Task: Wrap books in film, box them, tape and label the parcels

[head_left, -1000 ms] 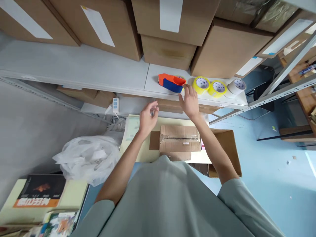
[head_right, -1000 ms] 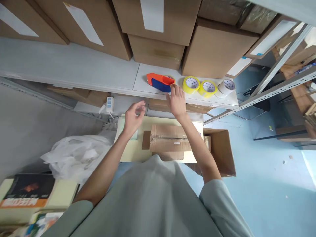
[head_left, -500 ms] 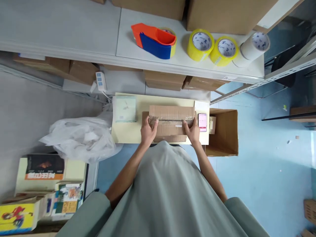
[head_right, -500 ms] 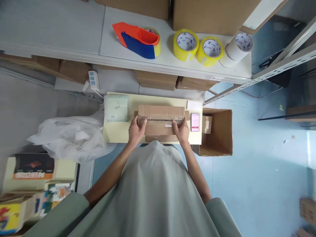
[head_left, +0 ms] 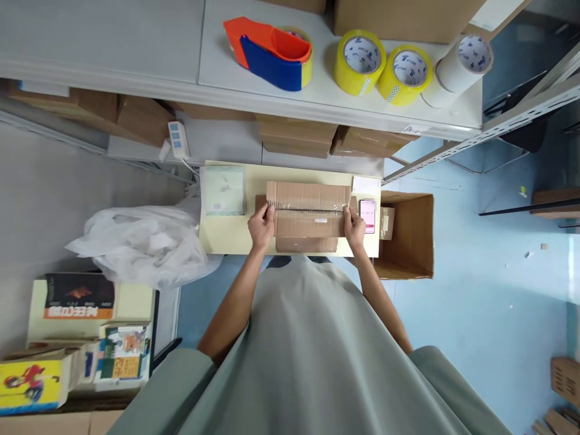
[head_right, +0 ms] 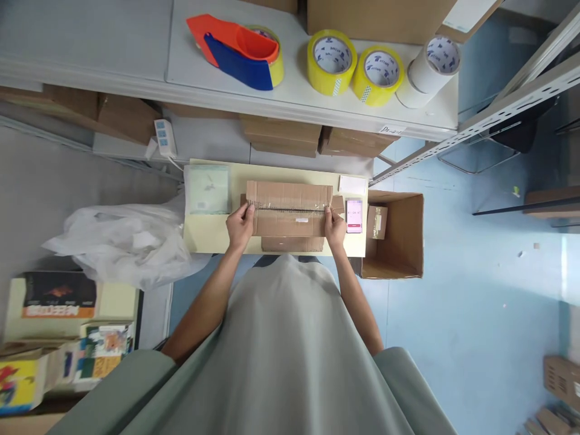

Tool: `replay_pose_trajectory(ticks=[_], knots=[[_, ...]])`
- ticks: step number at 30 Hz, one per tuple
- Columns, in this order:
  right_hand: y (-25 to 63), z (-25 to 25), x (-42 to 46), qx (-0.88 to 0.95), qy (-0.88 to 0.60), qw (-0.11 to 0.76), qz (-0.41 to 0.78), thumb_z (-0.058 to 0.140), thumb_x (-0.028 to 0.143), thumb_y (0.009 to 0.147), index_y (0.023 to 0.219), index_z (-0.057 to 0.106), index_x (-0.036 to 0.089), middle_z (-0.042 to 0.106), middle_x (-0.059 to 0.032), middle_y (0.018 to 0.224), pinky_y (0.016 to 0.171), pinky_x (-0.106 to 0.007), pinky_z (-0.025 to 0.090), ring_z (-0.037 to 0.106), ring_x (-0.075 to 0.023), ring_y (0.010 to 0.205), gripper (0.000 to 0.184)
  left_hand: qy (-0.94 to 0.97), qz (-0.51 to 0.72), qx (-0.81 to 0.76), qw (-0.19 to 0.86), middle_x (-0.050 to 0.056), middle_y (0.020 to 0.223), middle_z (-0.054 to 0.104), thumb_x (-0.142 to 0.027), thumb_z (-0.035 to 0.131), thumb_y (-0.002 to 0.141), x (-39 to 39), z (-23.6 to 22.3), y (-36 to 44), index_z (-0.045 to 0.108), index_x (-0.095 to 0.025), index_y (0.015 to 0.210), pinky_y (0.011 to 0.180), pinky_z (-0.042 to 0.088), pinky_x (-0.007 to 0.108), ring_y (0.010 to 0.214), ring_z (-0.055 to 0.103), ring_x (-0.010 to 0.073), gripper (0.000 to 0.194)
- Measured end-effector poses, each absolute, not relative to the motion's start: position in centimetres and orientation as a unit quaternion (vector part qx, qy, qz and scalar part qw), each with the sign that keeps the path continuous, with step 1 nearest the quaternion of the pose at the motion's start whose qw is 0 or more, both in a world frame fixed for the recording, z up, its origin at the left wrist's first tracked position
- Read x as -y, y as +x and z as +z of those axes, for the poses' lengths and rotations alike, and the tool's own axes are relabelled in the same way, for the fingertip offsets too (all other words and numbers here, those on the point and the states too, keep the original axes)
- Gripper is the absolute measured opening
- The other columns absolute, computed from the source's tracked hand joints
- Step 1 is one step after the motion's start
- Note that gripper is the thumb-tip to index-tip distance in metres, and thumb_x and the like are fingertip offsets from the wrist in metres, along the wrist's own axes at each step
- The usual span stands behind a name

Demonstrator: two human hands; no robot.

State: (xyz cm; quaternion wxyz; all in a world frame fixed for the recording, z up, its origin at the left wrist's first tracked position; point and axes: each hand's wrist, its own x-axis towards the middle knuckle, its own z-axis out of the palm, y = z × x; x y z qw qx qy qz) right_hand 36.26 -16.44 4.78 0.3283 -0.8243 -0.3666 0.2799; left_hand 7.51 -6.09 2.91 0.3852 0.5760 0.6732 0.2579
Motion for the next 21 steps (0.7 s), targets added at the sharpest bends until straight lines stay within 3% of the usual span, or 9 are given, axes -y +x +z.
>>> replay_pose_trajectory(ticks=[3, 5, 8, 10, 13, 17, 21], knots=[[36.7, 6.5, 16.7, 0.388, -0.802, 0.34, 0.302, 0.035, 0.089, 0.105, 0.097, 0.078, 0.016, 0.057, 0.0012, 0.063, 0.061, -0.029, 0.041, 0.052, -0.0181, 0.063, 0.085, 0.568, 0.262, -0.667, 0.405, 0.015, 0.13, 0.084, -0.047, 0.059, 0.11, 5.6, 3.7, 6.5, 0.084, -0.018, 0.127, 0.114, 0.058, 0.044, 0.129, 0.077, 0.0336, 0.041], [37.0, 8.4, 17.0, 0.405, -0.784, 0.35, 0.315, 0.041, 0.087, 0.105, 0.097, 0.079, 0.016, 0.06, -0.0005, 0.065, 0.062, -0.029, 0.045, 0.057, -0.0197, 0.067, 0.082, 0.587, 0.27, -0.648, 0.403, 0.015, 0.13, 0.084, -0.051, 0.06, 0.11, 5.2, 5.1, 5.4, 0.084, -0.018, 0.127, 0.113, 0.059, 0.046, 0.128, 0.076, 0.034, 0.044], [37.3, 12.0, 17.5, 0.444, -0.752, 0.388, 0.293, 0.053, 0.079, 0.108, 0.104, 0.084, 0.018, 0.077, -0.0089, 0.093, 0.078, -0.033, 0.058, 0.073, -0.0266, 0.093, 0.068, 0.638, 0.311, -0.606, 0.361, 0.013, 0.13, 0.082, -0.055, 0.06, 0.109, 4.5, 8.3, 3.5, 0.084, -0.02, 0.128, 0.104, 0.064, 0.04, 0.123, 0.076, 0.0305, 0.046], [37.3, 14.3, 17.8, 0.461, -0.738, 0.419, 0.261, 0.061, 0.072, 0.108, 0.113, 0.087, 0.022, 0.08, -0.0122, 0.118, 0.094, -0.039, 0.062, 0.075, -0.0299, 0.114, 0.057, 0.662, 0.336, -0.58, 0.336, 0.011, 0.125, 0.08, -0.055, 0.062, 0.108, 4.1, 10.7, 2.2, 0.084, -0.021, 0.127, 0.099, 0.065, 0.035, 0.118, 0.076, 0.0273, 0.045], [37.3, 15.8, 18.3, 0.465, -0.737, 0.43, 0.234, 0.07, 0.067, 0.105, 0.121, 0.088, 0.025, 0.078, -0.0123, 0.124, 0.095, -0.043, 0.065, 0.075, -0.0297, 0.115, 0.048, 0.675, 0.344, -0.559, 0.336, 0.009, 0.12, 0.08, -0.052, 0.067, 0.104, 3.9, 12.7, 0.8, 0.085, -0.022, 0.125, 0.093, 0.066, 0.033, 0.106, 0.077, 0.0249, 0.04], [37.2, 12.9, 19.3, 0.455, -0.737, 0.424, 0.265, 0.075, 0.067, 0.099, 0.119, 0.087, 0.023, 0.077, -0.012, 0.122, 0.088, -0.044, 0.069, 0.077, -0.0257, 0.096, 0.05, 0.636, 0.313, -0.583, 0.398, 0.008, 0.121, 0.083, -0.044, 0.072, 0.096, 4.8, 10.4, -0.1, 0.084, -0.022, 0.119, 0.096, 0.067, 0.036, 0.1, 0.081, 0.0254, 0.034], [36.0, 7.1, 20.8, 0.437, -0.746, 0.382, 0.325, 0.068, 0.066, 0.097, 0.098, 0.085, 0.019, 0.08, -0.0145, 0.119, 0.093, -0.043, 0.07, 0.079, -0.0279, 0.102, 0.05, 0.536, 0.264, -0.642, 0.48, 0.009, 0.112, 0.087, -0.035, 0.07, 0.087, 6.8, 5.0, -0.5, 0.084, -0.019, 0.113, 0.102, 0.066, 0.039, 0.106, 0.083, 0.0288, 0.033]])
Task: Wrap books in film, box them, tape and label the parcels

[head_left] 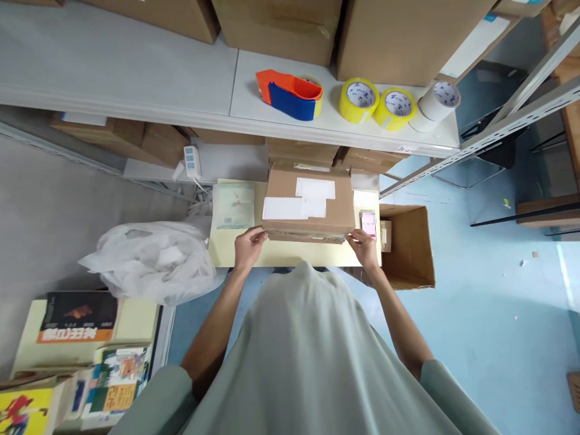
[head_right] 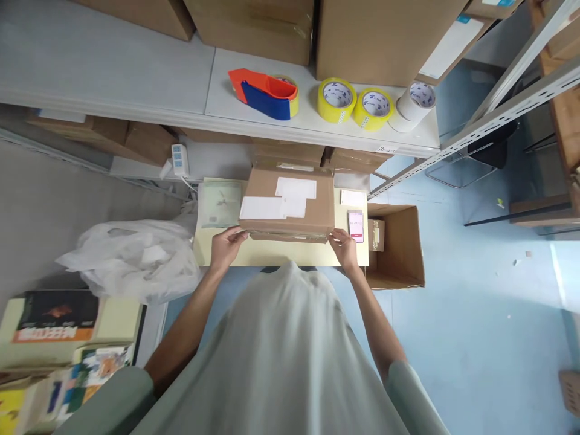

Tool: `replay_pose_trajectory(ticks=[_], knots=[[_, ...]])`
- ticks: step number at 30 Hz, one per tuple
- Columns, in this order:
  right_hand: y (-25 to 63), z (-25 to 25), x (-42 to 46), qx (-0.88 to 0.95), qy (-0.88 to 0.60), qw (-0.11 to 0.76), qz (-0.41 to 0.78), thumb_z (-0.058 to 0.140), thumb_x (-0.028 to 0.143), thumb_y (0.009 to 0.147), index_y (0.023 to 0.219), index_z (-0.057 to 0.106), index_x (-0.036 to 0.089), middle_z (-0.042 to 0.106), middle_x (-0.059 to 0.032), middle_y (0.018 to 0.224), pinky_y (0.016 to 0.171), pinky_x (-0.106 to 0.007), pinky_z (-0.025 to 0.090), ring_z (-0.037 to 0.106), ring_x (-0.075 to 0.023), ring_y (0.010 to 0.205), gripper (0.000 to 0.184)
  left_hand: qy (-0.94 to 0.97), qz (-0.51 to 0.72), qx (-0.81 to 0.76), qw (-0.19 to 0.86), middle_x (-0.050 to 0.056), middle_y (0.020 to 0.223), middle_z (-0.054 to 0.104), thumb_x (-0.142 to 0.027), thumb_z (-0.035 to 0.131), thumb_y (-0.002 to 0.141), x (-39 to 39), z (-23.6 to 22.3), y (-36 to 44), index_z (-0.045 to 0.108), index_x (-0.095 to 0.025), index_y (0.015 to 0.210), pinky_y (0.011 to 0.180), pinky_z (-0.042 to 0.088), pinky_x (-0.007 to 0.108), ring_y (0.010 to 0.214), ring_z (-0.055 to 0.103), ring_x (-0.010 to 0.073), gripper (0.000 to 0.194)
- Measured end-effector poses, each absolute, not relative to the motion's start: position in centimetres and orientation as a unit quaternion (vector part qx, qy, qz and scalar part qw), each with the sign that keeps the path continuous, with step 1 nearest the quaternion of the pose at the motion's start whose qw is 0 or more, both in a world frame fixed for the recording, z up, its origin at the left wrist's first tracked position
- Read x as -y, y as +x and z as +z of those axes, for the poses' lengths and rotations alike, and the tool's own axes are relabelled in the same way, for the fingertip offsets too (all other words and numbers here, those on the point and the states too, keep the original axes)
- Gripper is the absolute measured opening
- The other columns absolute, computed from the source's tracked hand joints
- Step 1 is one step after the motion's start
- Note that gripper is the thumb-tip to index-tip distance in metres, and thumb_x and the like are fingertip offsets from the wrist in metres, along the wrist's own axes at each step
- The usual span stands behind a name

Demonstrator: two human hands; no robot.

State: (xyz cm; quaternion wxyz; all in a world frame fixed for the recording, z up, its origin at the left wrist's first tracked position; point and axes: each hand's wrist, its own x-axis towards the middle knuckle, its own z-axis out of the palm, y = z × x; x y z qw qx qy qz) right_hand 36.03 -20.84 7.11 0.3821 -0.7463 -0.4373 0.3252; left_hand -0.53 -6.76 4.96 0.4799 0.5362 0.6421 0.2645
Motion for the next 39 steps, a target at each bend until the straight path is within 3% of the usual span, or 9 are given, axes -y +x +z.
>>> replay_pose_trajectory(ticks=[4, 7, 12, 15, 20, 27, 30, 36, 39], knots=[[34.4, 3.4, 22.7, 0.426, -0.774, 0.302, 0.359, 0.065, 0.053, 0.097, 0.08, 0.078, 0.023, 0.085, -0.0124, 0.111, 0.096, -0.044, 0.068, 0.081, -0.029, 0.101, 0.037, 0.519, 0.198, -0.672, 0.489, 0.007, 0.09, 0.086, -0.029, 0.07, 0.08, 8.7, 1.4, -1.3, 0.083, -0.022, 0.093, 0.1, 0.066, 0.045, 0.095, 0.084, 0.0321, 0.02], [34.5, 2.4, 23.1, 0.418, -0.779, 0.291, 0.367, 0.065, 0.049, 0.095, 0.081, 0.078, 0.024, 0.087, -0.0114, 0.103, 0.094, -0.047, 0.068, 0.083, -0.0302, 0.095, 0.031, 0.528, 0.188, -0.662, 0.498, 0.008, 0.091, 0.087, -0.024, 0.07, 0.075, 8.7, 0.5, -2.2, 0.082, -0.023, 0.09, 0.101, 0.066, 0.046, 0.096, 0.084, 0.0326, 0.019], [37.3, 2.4, 19.7, 0.391, -0.792, 0.312, 0.35, 0.057, 0.057, 0.103, 0.118, 0.082, 0.016, 0.085, -0.02, 0.124, 0.098, -0.052, 0.068, 0.083, -0.0321, 0.107, 0.05, 0.536, 0.221, -0.652, 0.488, 0.016, 0.129, 0.084, -0.03, 0.063, 0.09, 3.7, 0.3, -1.8, 0.081, -0.017, 0.121, 0.112, 0.062, 0.046, 0.12, 0.081, 0.0296, 0.037], [38.5, 2.8, 16.3, 0.386, -0.79, 0.329, 0.344, 0.058, 0.064, 0.103, 0.128, 0.08, 0.014, 0.082, -0.0218, 0.136, 0.104, -0.054, 0.067, 0.081, -0.033, 0.118, 0.06, 0.535, 0.257, -0.64, 0.487, 0.022, 0.146, 0.076, -0.027, 0.066, 0.092, -0.3, 0.8, 0.3, 0.076, -0.013, 0.135, 0.119, 0.058, 0.045, 0.134, 0.076, 0.0297, 0.046], [38.0, 4.1, 13.3, 0.392, -0.783, 0.339, 0.344, 0.068, 0.066, 0.099, 0.116, 0.085, 0.012, 0.084, -0.024, 0.127, 0.103, -0.056, 0.067, 0.081, -0.0366, 0.113, 0.059, 0.537, 0.248, -0.623, 0.512, 0.022, 0.135, 0.081, -0.011, 0.071, 0.083, -2.9, 2.7, 3.3, 0.07, -0.009, 0.144, 0.116, 0.061, 0.047, 0.121, 0.081, 0.029, 0.061], [37.5, 7.1, 16.7, 0.422, -0.764, 0.379, 0.307, 0.071, 0.064, 0.096, 0.119, 0.087, 0.019, 0.082, -0.0173, 0.13, 0.096, -0.051, 0.07, 0.081, -0.031, 0.104, 0.053, 0.573, 0.307, -0.601, 0.464, 0.016, 0.131, 0.082, -0.018, 0.077, 0.081, 0.7, 4.8, 1.0, 0.067, -0.017, 0.147, 0.101, 0.068, 0.043, 0.11, 0.081, 0.0266, 0.067], [37.2, 7.3, 18.6, 0.408, -0.762, 0.405, 0.298, 0.072, 0.064, 0.095, 0.116, 0.088, 0.021, 0.082, -0.0149, 0.13, 0.099, -0.05, 0.07, 0.082, -0.0289, 0.101, 0.051, 0.58, 0.312, -0.607, 0.445, 0.012, 0.128, 0.082, -0.024, 0.077, 0.08, 3.2, 4.9, 0.1, 0.069, -0.02, 0.14, 0.093, 0.069, 0.04, 0.104, 0.08, 0.0248, 0.06], [35.2, 3.7, 21.0, 0.323, -0.78, 0.414, 0.34, 0.079, 0.072, 0.084, 0.094, 0.085, 0.019, 0.082, -0.0181, 0.121, 0.093, -0.052, 0.072, 0.083, -0.0342, 0.102, 0.054, 0.535, 0.251, -0.672, 0.447, 0.01, 0.097, 0.081, -0.026, 0.074, 0.078, 7.0, 3.0, 0.4, 0.066, -0.022, 0.09, 0.09, 0.068, 0.041, 0.093, 0.081, 0.0272, 0.015], [35.1, 2.4, 22.0, 0.302, -0.777, 0.415, 0.364, 0.077, 0.077, 0.083, 0.094, 0.083, 0.019, 0.084, -0.0173, 0.114, 0.089, -0.051, 0.073, 0.084, -0.0342, 0.101, 0.059, 0.529, 0.244, -0.68, 0.446, 0.014, 0.106, 0.082, -0.023, 0.068, 0.082, 7.8, 3.1, 0.1, 0.07, -0.021, 0.098, 0.098, 0.067, 0.044, 0.102, 0.082, 0.0293, 0.016]])
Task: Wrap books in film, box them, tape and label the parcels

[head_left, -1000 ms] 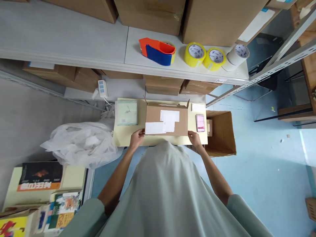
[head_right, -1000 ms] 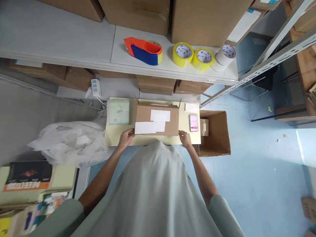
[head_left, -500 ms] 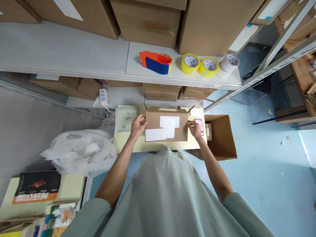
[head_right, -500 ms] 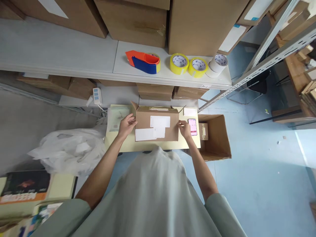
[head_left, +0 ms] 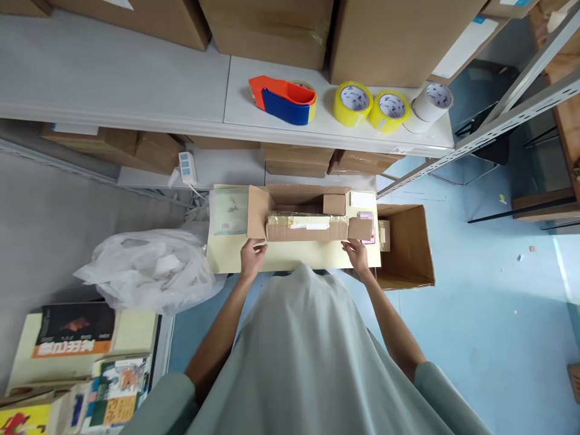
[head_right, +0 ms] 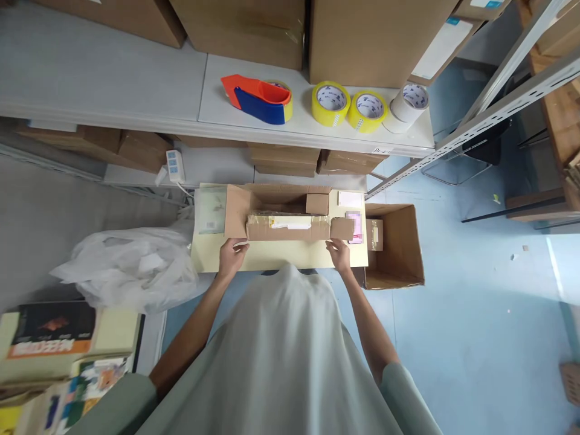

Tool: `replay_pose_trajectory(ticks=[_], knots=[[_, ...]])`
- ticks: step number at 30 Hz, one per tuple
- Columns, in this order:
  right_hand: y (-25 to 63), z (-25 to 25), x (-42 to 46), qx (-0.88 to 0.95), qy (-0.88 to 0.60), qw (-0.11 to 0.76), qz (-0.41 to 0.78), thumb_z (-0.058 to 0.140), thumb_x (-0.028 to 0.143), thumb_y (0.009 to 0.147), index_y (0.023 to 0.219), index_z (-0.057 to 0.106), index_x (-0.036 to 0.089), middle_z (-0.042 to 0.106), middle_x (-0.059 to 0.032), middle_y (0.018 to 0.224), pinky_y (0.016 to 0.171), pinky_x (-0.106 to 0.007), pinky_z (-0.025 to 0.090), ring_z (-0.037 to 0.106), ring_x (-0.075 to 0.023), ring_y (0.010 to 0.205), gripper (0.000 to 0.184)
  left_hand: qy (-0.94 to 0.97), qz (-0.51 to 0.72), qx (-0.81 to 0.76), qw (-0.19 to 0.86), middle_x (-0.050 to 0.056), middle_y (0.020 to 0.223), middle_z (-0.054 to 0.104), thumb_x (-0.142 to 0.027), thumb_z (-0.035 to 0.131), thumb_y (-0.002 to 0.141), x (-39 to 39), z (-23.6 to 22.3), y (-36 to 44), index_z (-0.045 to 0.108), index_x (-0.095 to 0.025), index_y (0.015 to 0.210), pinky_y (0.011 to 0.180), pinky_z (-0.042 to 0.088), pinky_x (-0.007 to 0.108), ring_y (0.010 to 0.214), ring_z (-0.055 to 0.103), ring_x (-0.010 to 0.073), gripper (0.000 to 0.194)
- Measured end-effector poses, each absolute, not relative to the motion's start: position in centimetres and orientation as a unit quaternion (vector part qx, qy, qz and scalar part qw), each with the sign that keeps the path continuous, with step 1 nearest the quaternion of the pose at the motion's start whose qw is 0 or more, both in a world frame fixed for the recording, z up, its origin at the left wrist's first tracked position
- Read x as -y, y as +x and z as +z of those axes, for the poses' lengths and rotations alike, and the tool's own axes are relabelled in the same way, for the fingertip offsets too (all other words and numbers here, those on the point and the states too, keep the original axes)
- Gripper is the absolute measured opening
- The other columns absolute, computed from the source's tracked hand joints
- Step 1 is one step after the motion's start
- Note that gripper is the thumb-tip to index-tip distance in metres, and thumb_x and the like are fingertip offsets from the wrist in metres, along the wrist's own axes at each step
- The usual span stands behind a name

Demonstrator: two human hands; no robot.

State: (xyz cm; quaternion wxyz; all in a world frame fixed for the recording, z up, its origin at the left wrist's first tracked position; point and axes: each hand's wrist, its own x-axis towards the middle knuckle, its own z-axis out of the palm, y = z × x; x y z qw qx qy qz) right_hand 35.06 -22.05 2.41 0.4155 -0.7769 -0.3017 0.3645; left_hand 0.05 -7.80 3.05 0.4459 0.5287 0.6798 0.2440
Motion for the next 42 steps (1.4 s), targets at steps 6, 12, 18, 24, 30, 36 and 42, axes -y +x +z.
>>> replay_pose_trajectory(ticks=[6, 12, 18, 24, 30, 36, 42], knots=[[41.0, 6.2, 23.3, 0.299, -0.799, 0.433, 0.291, 0.068, 0.08, 0.092, 0.113, 0.083, 0.017, 0.086, -0.0183, 0.113, 0.096, -0.058, 0.07, 0.083, -0.0335, 0.101, 0.068, 0.619, 0.386, -0.64, 0.243, 0.017, 0.154, 0.069, -0.019, 0.055, 0.096, 8.0, 9.4, -0.7, 0.062, -0.021, 0.153, 0.118, 0.058, 0.047, 0.139, 0.068, 0.0292, 0.057], [43.0, 12.7, 16.7, 0.491, -0.731, 0.416, 0.228, 0.066, 0.064, 0.107, 0.124, 0.084, 0.022, 0.085, -0.0139, 0.127, 0.104, -0.05, 0.068, 0.081, -0.0308, 0.119, 0.048, 0.812, 0.231, -0.429, 0.323, 0.014, 0.161, 0.067, -0.036, 0.056, 0.108, 4.8, 12.4, 7.6, 0.069, -0.023, 0.153, 0.137, 0.038, 0.056, 0.156, 0.055, 0.0355, 0.048], [41.3, 12.0, 7.2, 0.662, -0.628, 0.267, 0.311, 0.063, 0.045, 0.11, 0.141, 0.081, 0.027, 0.079, -0.0096, 0.146, 0.117, -0.055, 0.063, 0.077, -0.034, 0.131, 0.041, 0.895, 0.102, -0.379, 0.211, 0.014, 0.126, 0.081, -0.042, 0.051, 0.115, 4.1, 11.9, 12.2, 0.077, -0.02, 0.138, 0.141, 0.027, 0.059, 0.13, 0.071, 0.0324, 0.042], [43.4, 9.9, 4.2, 0.692, -0.609, 0.248, 0.298, 0.064, 0.035, 0.107, 0.151, 0.076, 0.029, 0.074, -0.0069, 0.156, 0.131, -0.063, 0.05, 0.065, -0.0351, 0.15, 0.046, 0.897, 0.145, -0.364, 0.204, 0.007, 0.107, 0.081, -0.035, 0.046, 0.119, 10.5, 14.1, 8.3, 0.081, -0.025, 0.111, 0.133, 0.043, 0.053, 0.106, 0.073, 0.0257, 0.038], [44.8, 7.4, 3.4, 0.684, -0.605, 0.255, 0.318, 0.062, 0.036, 0.107, 0.15, 0.076, 0.028, 0.069, -0.0079, 0.162, 0.124, -0.064, 0.055, 0.064, -0.0346, 0.149, 0.046, 0.873, 0.104, -0.414, 0.237, 0.01, 0.115, 0.083, -0.029, 0.052, 0.114, 14.8, 9.2, 6.8, 0.071, -0.022, 0.145, 0.123, 0.055, 0.052, 0.112, 0.077, 0.0283, 0.037], [45.2, 6.9, 3.2, 0.655, -0.597, 0.302, 0.352, 0.067, 0.058, 0.106, 0.14, 0.082, 0.027, 0.077, -0.0104, 0.151, 0.12, -0.061, 0.059, 0.065, -0.0365, 0.145, 0.049, 0.843, 0.106, -0.472, 0.235, 0.008, 0.113, 0.084, -0.028, 0.046, 0.114, 14.4, 5.5, 8.2, 0.042, -0.019, 0.174, 0.137, 0.042, 0.053, 0.11, 0.081, 0.0275, 0.061], [48.3, 5.9, 9.8, 0.438, -0.622, 0.473, 0.444, 0.069, 0.073, 0.101, 0.121, 0.084, 0.027, 0.081, -0.0104, 0.142, 0.109, -0.052, 0.064, 0.077, -0.0316, 0.126, 0.053, 0.826, 0.117, -0.5, 0.233, 0.006, 0.105, 0.085, -0.031, 0.044, 0.114, 14.5, 4.6, 8.7, 0.057, -0.021, 0.163, 0.138, 0.041, 0.054, 0.111, 0.082, 0.0289, 0.051]])
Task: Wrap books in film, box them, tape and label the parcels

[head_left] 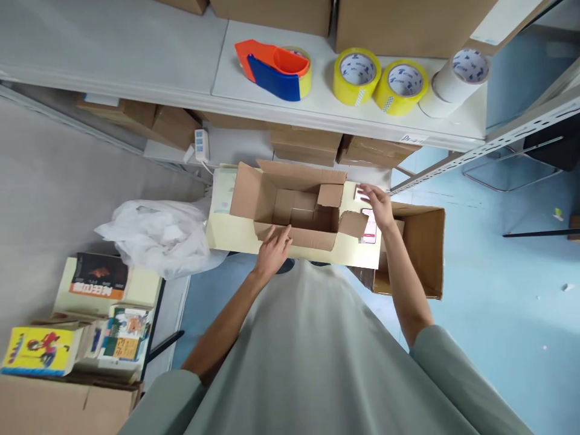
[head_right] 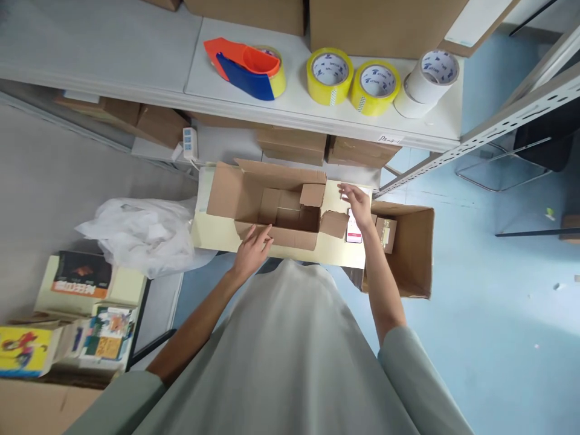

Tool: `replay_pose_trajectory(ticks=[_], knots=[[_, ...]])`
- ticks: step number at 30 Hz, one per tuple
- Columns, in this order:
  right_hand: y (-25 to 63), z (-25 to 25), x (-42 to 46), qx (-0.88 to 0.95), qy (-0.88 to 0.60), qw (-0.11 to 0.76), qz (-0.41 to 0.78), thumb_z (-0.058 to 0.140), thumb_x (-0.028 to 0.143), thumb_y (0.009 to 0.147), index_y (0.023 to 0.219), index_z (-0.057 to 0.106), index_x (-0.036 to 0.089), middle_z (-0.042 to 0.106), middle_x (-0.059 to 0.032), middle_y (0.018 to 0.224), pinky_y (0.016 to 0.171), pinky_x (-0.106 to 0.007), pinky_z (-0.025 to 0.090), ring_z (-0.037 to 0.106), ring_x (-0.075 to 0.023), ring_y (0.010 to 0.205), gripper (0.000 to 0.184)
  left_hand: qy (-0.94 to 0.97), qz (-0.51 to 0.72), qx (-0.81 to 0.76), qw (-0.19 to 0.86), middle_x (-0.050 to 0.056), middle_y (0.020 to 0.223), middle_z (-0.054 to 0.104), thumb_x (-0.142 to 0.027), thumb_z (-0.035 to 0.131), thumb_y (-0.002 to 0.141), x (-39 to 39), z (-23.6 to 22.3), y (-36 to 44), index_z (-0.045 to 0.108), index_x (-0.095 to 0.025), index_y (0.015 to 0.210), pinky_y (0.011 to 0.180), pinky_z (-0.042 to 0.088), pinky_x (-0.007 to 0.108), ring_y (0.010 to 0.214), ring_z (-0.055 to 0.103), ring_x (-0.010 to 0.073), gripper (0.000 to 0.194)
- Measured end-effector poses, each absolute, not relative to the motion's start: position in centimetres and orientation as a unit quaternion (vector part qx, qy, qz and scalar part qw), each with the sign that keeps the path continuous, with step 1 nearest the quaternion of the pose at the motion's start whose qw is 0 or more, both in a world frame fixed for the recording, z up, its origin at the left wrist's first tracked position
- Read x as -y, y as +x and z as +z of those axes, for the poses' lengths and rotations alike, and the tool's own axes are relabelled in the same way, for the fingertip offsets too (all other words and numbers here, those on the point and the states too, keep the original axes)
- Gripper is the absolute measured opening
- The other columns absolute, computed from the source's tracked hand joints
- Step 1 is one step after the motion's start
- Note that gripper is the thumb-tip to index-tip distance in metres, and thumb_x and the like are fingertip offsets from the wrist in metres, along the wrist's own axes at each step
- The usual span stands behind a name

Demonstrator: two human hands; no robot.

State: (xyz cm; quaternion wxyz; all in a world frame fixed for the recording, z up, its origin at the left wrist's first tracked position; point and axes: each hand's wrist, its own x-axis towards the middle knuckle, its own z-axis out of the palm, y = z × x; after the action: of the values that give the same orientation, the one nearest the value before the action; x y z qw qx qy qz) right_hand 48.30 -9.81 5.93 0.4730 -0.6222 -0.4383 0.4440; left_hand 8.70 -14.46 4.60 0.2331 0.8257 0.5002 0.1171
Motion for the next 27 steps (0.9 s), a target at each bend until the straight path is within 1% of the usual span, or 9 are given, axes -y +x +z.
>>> replay_pose_trajectory(ticks=[3, 5, 8, 11, 18, 20, 22, 25, 27], knots=[[48.9, 4.3, 15.2, 0.358, -0.635, 0.435, 0.529, 0.089, 0.072, 0.08, 0.101, 0.083, 0.024, 0.085, -0.0127, 0.124, 0.092, -0.047, 0.066, 0.078, -0.0299, 0.107, 0.053, 0.824, 0.131, -0.505, 0.221, 0.006, 0.101, 0.084, -0.03, 0.046, 0.113, 14.6, 4.0, 8.8, 0.059, -0.018, 0.158, 0.139, 0.04, 0.056, 0.1, 0.082, 0.0279, 0.048], [48.5, 3.7, 18.0, 0.291, -0.628, 0.445, 0.568, 0.094, 0.068, 0.075, 0.103, 0.081, 0.024, 0.084, -0.0091, 0.109, 0.083, -0.041, 0.065, 0.076, -0.0255, 0.096, 0.053, 0.823, 0.139, -0.507, 0.215, 0.005, 0.098, 0.083, -0.03, 0.047, 0.113, 14.7, 3.6, 8.9, 0.06, -0.018, 0.154, 0.139, 0.04, 0.056, 0.097, 0.082, 0.0273, 0.045], [46.9, 4.5, 19.5, 0.215, -0.59, 0.494, 0.602, 0.095, 0.064, 0.075, 0.109, 0.078, 0.028, 0.08, -0.0021, 0.098, 0.077, -0.036, 0.064, 0.072, -0.0196, 0.084, 0.052, 0.822, 0.145, -0.511, 0.207, 0.005, 0.095, 0.082, -0.03, 0.049, 0.113, 14.8, 3.3, 9.3, 0.058, -0.017, 0.151, 0.139, 0.039, 0.058, 0.094, 0.083, 0.0272, 0.042], [44.1, 6.1, 18.5, 0.25, -0.588, 0.489, 0.593, 0.095, 0.064, 0.075, 0.113, 0.075, 0.029, 0.078, -0.0015, 0.101, 0.077, -0.037, 0.065, 0.073, -0.0198, 0.084, 0.055, 0.821, 0.143, -0.514, 0.202, 0.004, 0.093, 0.081, -0.029, 0.051, 0.111, 14.9, 3.3, 9.6, 0.056, -0.016, 0.153, 0.139, 0.037, 0.06, 0.092, 0.082, 0.0277, 0.044], [38.0, 6.2, 15.6, 0.424, -0.745, 0.341, 0.385, 0.078, 0.069, 0.09, 0.109, 0.064, 0.028, 0.073, -0.0015, 0.089, 0.076, -0.04, 0.057, 0.068, -0.0238, 0.076, 0.048, 0.822, 0.122, -0.505, 0.233, 0.003, 0.093, 0.08, -0.028, 0.049, 0.112, 14.8, 4.3, 9.3, 0.054, -0.02, 0.158, 0.137, 0.042, 0.06, 0.095, 0.081, 0.0271, 0.047], [37.3, 5.7, 15.6, 0.448, -0.766, 0.306, 0.345, 0.071, 0.066, 0.096, 0.107, 0.061, 0.028, 0.072, -0.0029, 0.089, 0.075, -0.04, 0.055, 0.067, -0.0247, 0.075, 0.041, 0.809, 0.13, -0.519, 0.243, 0.007, 0.102, 0.081, -0.03, 0.048, 0.113, 14.2, 5.0, 8.5, 0.055, -0.021, 0.159, 0.13, 0.051, 0.056, 0.103, 0.081, 0.0281, 0.047], [37.0, 5.4, 15.7, 0.456, -0.782, 0.289, 0.312, 0.067, 0.061, 0.1, 0.107, 0.059, 0.028, 0.072, -0.005, 0.092, 0.074, -0.04, 0.054, 0.067, -0.0256, 0.075, 0.035, 0.788, 0.156, -0.552, 0.224, 0.014, 0.123, 0.079, -0.031, 0.05, 0.113, 12.7, 6.0, 7.1, 0.058, -0.022, 0.157, 0.125, 0.055, 0.055, 0.123, 0.076, 0.0322, 0.046], [36.7, 5.5, 16.2, 0.448, -0.804, 0.276, 0.277, 0.064, 0.056, 0.102, 0.111, 0.057, 0.027, 0.074, -0.0076, 0.098, 0.074, -0.04, 0.054, 0.07, -0.0271, 0.079, 0.031, 0.758, 0.197, -0.598, 0.169, 0.021, 0.158, 0.063, -0.028, 0.058, 0.109, 9.4, 7.0, 4.4, 0.062, -0.021, 0.154, 0.134, 0.043, 0.062, 0.159, 0.052, 0.0406, 0.046], [36.3, 5.8, 16.4, 0.442, -0.815, 0.269, 0.26, 0.063, 0.051, 0.102, 0.113, 0.057, 0.027, 0.075, -0.0086, 0.1, 0.076, -0.04, 0.054, 0.07, -0.0278, 0.082, 0.028, 0.737, 0.205, -0.622, 0.169, 0.023, 0.167, 0.055, -0.025, 0.065, 0.105, 7.1, 7.0, 2.6, 0.061, -0.018, 0.155, 0.137, 0.038, 0.063, 0.166, 0.043, 0.0425, 0.051]])
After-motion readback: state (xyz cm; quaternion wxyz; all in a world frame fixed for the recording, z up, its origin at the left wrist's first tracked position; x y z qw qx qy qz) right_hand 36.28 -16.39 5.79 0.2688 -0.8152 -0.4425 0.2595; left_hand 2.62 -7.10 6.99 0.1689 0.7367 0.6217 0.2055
